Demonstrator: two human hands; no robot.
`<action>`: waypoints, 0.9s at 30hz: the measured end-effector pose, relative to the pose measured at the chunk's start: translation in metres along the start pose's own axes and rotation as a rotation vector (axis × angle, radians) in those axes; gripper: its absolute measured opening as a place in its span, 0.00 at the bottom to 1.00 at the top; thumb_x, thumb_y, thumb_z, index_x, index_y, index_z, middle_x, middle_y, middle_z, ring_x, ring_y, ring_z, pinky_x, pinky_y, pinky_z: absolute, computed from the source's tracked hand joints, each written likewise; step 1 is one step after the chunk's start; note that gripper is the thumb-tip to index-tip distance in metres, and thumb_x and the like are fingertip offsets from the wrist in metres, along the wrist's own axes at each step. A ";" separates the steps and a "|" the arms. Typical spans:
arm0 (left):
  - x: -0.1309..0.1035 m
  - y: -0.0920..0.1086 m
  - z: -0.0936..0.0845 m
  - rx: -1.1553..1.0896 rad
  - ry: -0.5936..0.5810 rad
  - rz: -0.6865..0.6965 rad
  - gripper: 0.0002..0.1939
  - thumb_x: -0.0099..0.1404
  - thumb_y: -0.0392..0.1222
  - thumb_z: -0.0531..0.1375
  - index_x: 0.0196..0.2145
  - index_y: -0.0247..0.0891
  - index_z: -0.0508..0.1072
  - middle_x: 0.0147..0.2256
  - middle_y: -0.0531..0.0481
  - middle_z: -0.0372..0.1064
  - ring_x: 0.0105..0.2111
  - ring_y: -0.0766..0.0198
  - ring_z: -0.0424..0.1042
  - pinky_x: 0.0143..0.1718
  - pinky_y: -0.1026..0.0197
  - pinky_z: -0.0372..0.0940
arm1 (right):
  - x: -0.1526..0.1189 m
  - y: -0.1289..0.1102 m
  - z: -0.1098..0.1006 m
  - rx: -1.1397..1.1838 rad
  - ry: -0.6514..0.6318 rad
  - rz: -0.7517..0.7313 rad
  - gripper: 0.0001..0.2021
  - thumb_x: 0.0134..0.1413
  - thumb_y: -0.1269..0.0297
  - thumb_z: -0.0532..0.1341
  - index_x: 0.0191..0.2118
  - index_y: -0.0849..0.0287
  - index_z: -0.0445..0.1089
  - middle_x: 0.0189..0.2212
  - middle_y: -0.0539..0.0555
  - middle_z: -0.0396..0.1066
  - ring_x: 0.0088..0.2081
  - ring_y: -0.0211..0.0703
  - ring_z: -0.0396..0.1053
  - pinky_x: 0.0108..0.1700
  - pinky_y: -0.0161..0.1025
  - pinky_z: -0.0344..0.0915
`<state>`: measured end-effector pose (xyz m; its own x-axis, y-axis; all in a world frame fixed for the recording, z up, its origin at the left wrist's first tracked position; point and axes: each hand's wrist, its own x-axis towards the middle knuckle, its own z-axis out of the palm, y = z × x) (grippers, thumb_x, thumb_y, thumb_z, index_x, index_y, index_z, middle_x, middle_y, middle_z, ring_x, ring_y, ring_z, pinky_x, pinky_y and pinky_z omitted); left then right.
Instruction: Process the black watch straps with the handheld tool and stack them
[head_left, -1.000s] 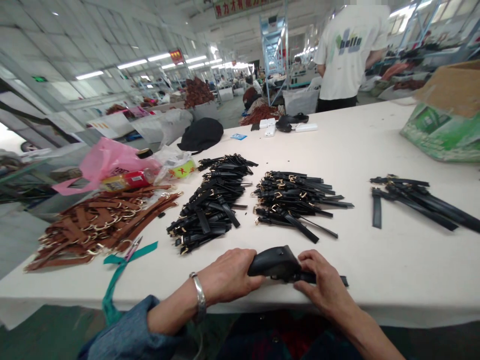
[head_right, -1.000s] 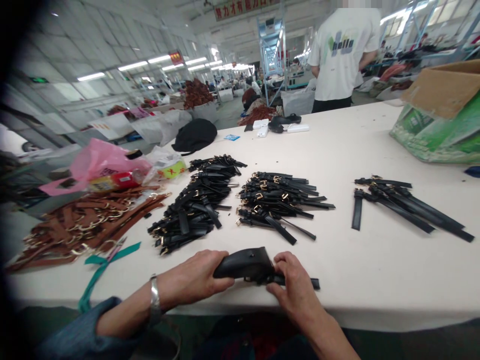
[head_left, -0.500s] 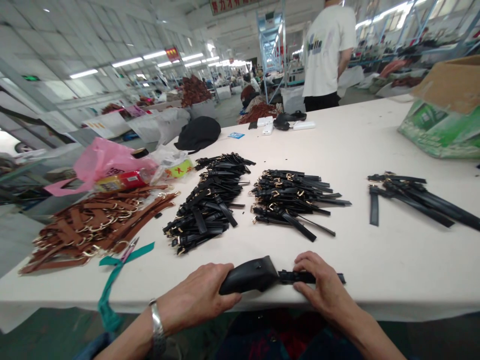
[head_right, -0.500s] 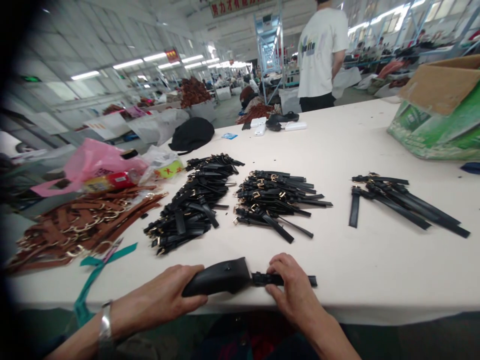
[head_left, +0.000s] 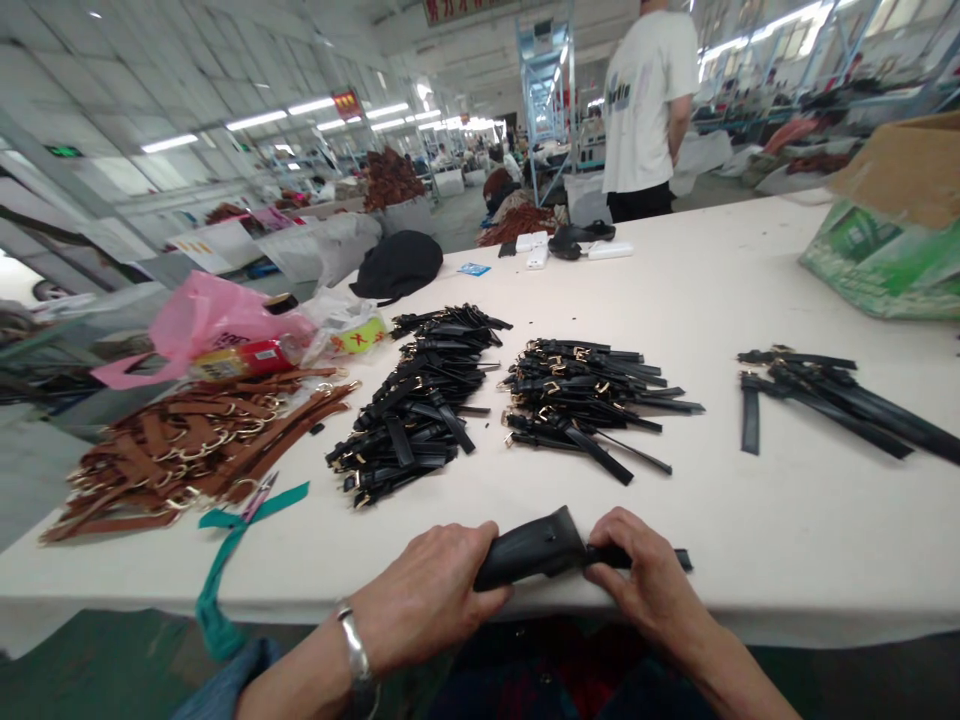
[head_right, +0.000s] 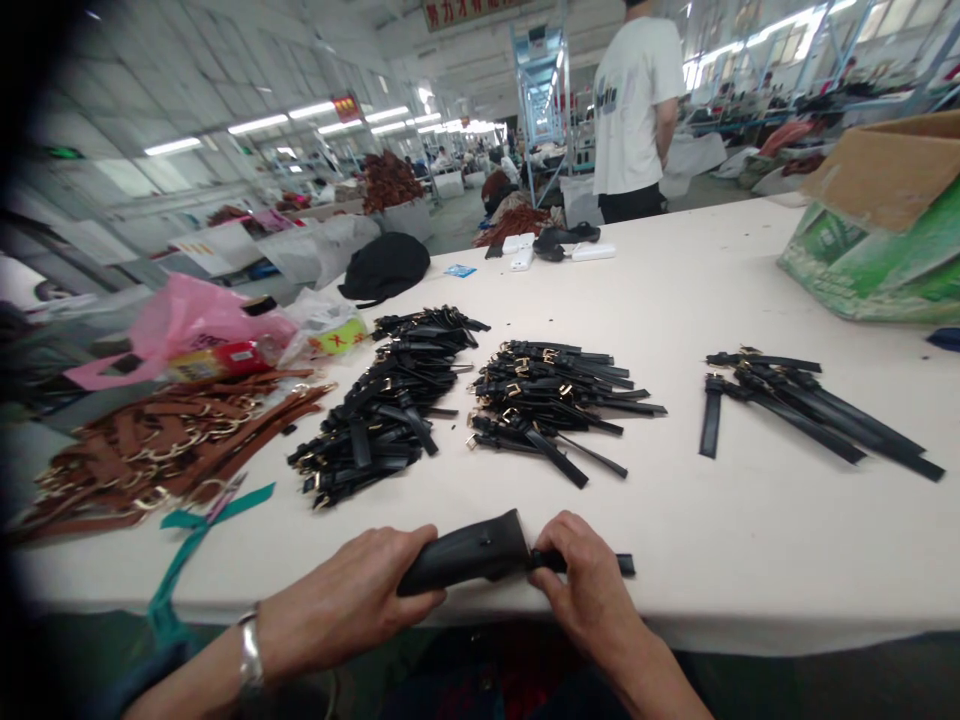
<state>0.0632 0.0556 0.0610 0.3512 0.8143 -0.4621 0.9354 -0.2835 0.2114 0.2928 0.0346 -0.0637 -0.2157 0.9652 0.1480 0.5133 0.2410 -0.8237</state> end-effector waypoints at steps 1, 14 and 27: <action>0.001 -0.001 0.002 -0.019 0.001 0.001 0.14 0.57 0.53 0.54 0.35 0.42 0.68 0.32 0.48 0.69 0.35 0.57 0.68 0.33 0.61 0.59 | 0.000 0.001 0.001 -0.012 0.006 -0.006 0.07 0.43 0.74 0.59 0.30 0.58 0.63 0.30 0.51 0.64 0.34 0.43 0.63 0.37 0.39 0.61; -0.019 -0.025 0.019 -0.103 0.008 -0.072 0.17 0.59 0.57 0.51 0.37 0.42 0.68 0.34 0.49 0.69 0.37 0.56 0.67 0.35 0.61 0.60 | -0.003 -0.005 -0.011 -0.075 -0.102 -0.054 0.11 0.48 0.73 0.58 0.40 0.56 0.67 0.40 0.55 0.64 0.43 0.45 0.63 0.45 0.42 0.60; -0.010 -0.046 0.044 -0.249 0.053 -0.093 0.23 0.57 0.58 0.54 0.48 0.46 0.65 0.42 0.48 0.69 0.43 0.54 0.67 0.45 0.57 0.60 | 0.002 -0.016 0.001 -0.375 -0.140 0.093 0.05 0.47 0.65 0.59 0.32 0.53 0.70 0.29 0.49 0.65 0.31 0.39 0.65 0.32 0.35 0.54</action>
<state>0.0187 0.0385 0.0177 0.2556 0.8582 -0.4452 0.9223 -0.0782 0.3786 0.2836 0.0325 -0.0504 -0.2519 0.9676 -0.0154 0.7975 0.1985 -0.5697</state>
